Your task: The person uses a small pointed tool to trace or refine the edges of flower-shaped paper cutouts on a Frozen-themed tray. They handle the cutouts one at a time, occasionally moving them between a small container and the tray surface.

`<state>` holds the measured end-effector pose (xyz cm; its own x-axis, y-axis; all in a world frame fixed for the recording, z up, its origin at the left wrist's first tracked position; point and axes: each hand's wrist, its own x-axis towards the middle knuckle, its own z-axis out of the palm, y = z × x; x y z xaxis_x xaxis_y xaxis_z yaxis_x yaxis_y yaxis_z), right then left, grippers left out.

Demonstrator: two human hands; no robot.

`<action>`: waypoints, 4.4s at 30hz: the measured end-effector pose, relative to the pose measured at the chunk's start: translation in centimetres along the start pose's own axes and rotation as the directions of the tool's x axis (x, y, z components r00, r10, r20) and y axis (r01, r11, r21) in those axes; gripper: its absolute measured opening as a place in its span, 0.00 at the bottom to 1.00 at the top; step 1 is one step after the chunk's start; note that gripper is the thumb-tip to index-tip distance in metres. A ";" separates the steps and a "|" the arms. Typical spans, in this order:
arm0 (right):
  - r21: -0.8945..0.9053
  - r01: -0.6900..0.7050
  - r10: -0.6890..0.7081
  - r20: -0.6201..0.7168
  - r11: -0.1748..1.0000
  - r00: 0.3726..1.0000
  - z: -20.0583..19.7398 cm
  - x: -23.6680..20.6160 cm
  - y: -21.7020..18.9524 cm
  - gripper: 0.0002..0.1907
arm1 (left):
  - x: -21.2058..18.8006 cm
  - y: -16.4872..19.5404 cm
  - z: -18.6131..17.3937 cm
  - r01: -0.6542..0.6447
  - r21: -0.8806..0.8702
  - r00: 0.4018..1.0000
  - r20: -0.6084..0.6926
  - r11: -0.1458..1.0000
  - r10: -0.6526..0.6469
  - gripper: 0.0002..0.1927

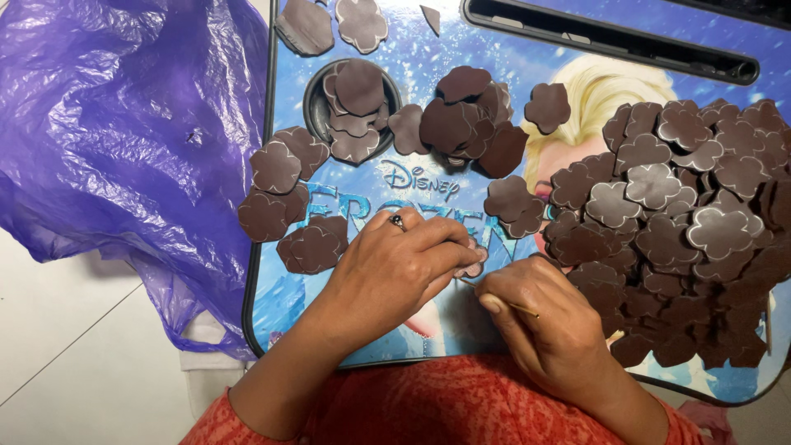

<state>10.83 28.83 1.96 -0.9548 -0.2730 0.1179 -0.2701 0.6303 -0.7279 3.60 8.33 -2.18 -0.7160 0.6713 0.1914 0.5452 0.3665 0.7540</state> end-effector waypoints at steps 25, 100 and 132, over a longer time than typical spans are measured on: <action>-0.054 -0.059 0.056 -0.048 0.997 0.997 -1.0 -0.6 0.7 0.05 | 0.0 0.3 0.0 -0.022 0.062 1.000 -0.010 0.998 0.022 0.15; -0.089 0.012 -0.023 -0.130 0.996 0.991 0.3 1.6 0.7 0.04 | -3.6 4.9 3.4 -0.083 0.726 0.995 0.099 0.682 0.016 0.22; -0.035 0.026 -0.029 -0.083 0.999 0.996 0.8 2.3 0.6 0.05 | -3.9 4.4 4.2 -0.096 0.677 0.989 0.148 0.730 -0.006 0.17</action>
<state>8.58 27.98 1.26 -0.9536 -0.2301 0.1943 -0.2990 0.6479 -0.7006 10.61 10.03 -2.28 -0.6471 0.7569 0.0916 0.7621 0.6387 0.1066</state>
